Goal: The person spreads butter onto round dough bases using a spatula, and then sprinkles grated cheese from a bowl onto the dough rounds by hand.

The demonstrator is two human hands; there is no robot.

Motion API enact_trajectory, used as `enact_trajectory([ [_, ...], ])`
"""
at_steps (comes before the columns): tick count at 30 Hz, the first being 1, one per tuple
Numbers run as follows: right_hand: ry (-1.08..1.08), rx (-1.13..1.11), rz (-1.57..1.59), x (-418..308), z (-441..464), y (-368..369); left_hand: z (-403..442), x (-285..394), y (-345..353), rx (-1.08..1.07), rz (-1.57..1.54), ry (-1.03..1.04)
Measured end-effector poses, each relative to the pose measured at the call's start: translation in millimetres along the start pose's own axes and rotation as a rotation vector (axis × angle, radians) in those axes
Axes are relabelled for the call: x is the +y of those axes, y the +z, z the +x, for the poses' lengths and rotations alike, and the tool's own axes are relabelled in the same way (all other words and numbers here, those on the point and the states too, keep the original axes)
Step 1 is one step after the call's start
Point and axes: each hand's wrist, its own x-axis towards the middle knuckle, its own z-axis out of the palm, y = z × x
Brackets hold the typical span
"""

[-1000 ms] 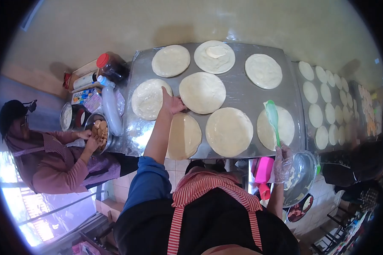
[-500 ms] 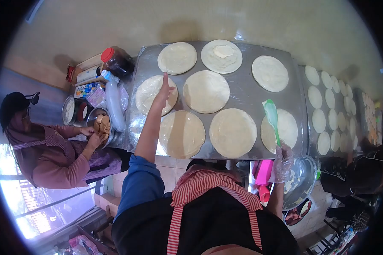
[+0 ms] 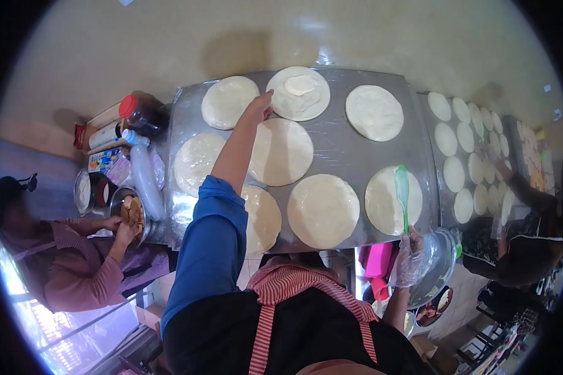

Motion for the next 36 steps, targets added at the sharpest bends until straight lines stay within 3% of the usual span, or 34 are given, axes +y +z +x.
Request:
enact_trajectory([
  [3, 0.168, -0.028, 0.002, -17, -5, -11, -5, 6, 13, 0.135, 0.072, 0.015],
  [5, 0.204, 0.005, 0.05, -15, -7, -10, -1, 3, 10, -0.008, -0.106, 0.103],
  [10, 0.35, 0.036, 0.213, -22, -4, 3, 24, 9, 20, -0.061, 0.06, 0.03],
  [12, 0.322, -0.018, 0.195, -30, 0, 14, 12, 12, 40, -0.148, -0.352, 0.179],
  [13, 0.316, -0.032, 0.244, -35, 1, 21, 1, 13, 48, -0.155, -0.353, 0.189],
  [15, 0.379, -0.078, 0.298, -57, 6, 31, -23, 12, 58, -0.453, -1.031, 0.351],
  [20, 0.513, -0.232, 0.385, -91, 10, 41, -52, -6, 36, -0.473, -1.285, 0.527],
  [22, 0.496, -0.26, 0.433, -96, 9, 46, -90, -9, 13, -0.6, -1.379, 0.37],
  [23, 0.423, -0.291, 0.446, -94, 8, 49, -108, -18, 5, -0.819, -1.324, 0.491],
  [28, 0.352, -0.459, 0.414, -119, 10, 63, -170, -66, 37, -0.749, -1.313, 0.587],
  [30, 0.132, -0.495, 0.388, -115, 11, 71, -187, -85, 52, -0.725, -1.309, 0.593],
  [32, 0.113, -0.526, 0.326, -114, 25, 75, -201, -103, 45, -0.688, -1.313, 0.596],
  [36, -0.144, -0.593, 0.136, -97, 57, 93, -219, -123, 34, -0.629, -1.305, 0.606],
])
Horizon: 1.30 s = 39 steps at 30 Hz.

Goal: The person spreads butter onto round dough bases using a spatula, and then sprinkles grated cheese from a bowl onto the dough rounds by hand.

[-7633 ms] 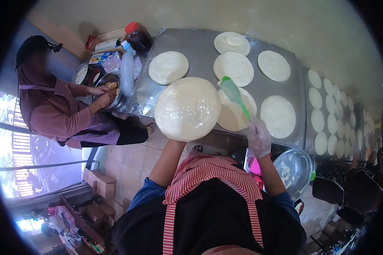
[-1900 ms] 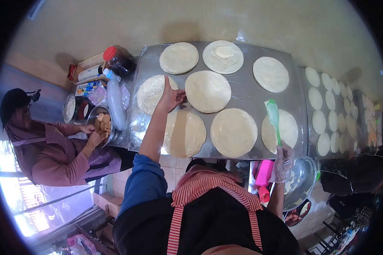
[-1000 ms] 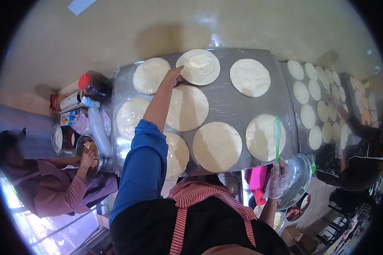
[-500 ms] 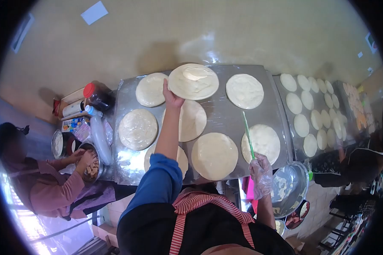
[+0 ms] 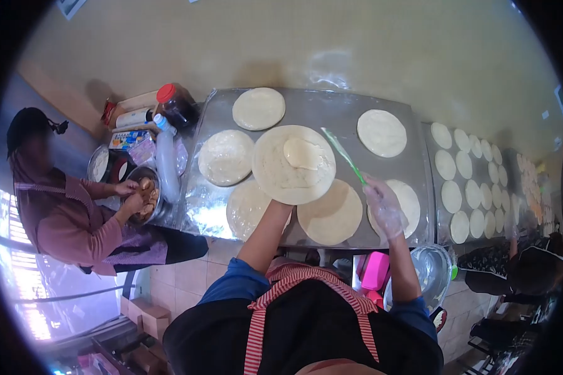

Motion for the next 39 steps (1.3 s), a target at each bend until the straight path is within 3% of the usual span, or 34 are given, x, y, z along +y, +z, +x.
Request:
enact_trajectory([
  [4, -0.124, -0.242, -0.225, 21, 33, 21, -26, -2, -1, 0.031, 0.034, 0.026],
  [11, -0.04, -0.505, -0.32, 8, -15, 25, -26, 0, -4, 0.094, 0.095, 0.051],
  [13, -0.357, -0.35, -0.755, -12, -41, 11, -41, 4, -5, 0.104, 0.114, 0.057],
  [14, -0.357, -0.352, -0.754, -14, -44, 4, -38, 6, -5, 0.108, 0.123, 0.058],
  [16, -0.337, -0.274, -1.158, -12, -48, -14, -47, 7, -6, 0.12, 0.138, 0.052],
  [17, -0.333, -0.272, -1.158, -7, -47, -18, -48, 7, -6, 0.122, 0.147, 0.049],
  [19, -0.383, 0.018, -1.068, -1, -41, -21, -51, 4, -4, 0.125, 0.164, 0.047],
  [20, -0.38, 0.018, -1.068, -3, -45, -19, -55, 1, -3, 0.129, 0.172, 0.044],
  [22, -0.445, -0.203, -1.032, -14, -60, -1, -59, -6, -1, 0.131, 0.196, 0.033],
  [23, -0.579, -0.174, -0.889, -18, -69, 10, -60, -13, 1, 0.131, 0.208, 0.026],
  [28, -0.332, -0.108, -1.062, 20, -41, 9, -78, -16, 2, 0.143, 0.254, 0.01],
  [30, -0.329, 0.077, -0.985, 34, -17, 6, -76, -13, 3, 0.146, 0.276, 0.002],
  [31, -0.318, 0.188, -0.66, 22, -13, 9, -77, -12, 4, 0.145, 0.286, -0.001],
  [34, -0.369, 0.053, -0.56, 8, -38, 11, -81, -9, 5, 0.152, 0.308, 0.011],
  [35, -0.431, -0.158, -0.668, -6, -51, 11, -76, -12, 5, 0.158, 0.315, 0.012],
  [36, -0.427, -0.156, -0.667, -10, -57, 18, -71, -15, 6, 0.161, 0.324, 0.009],
  [38, -0.441, -0.273, -1.05, -15, -66, 30, -79, -17, 7, 0.162, 0.343, -0.006],
  [39, -0.494, -0.149, -1.066, 8, -58, 30, -77, -20, 8, 0.159, 0.35, -0.008],
])
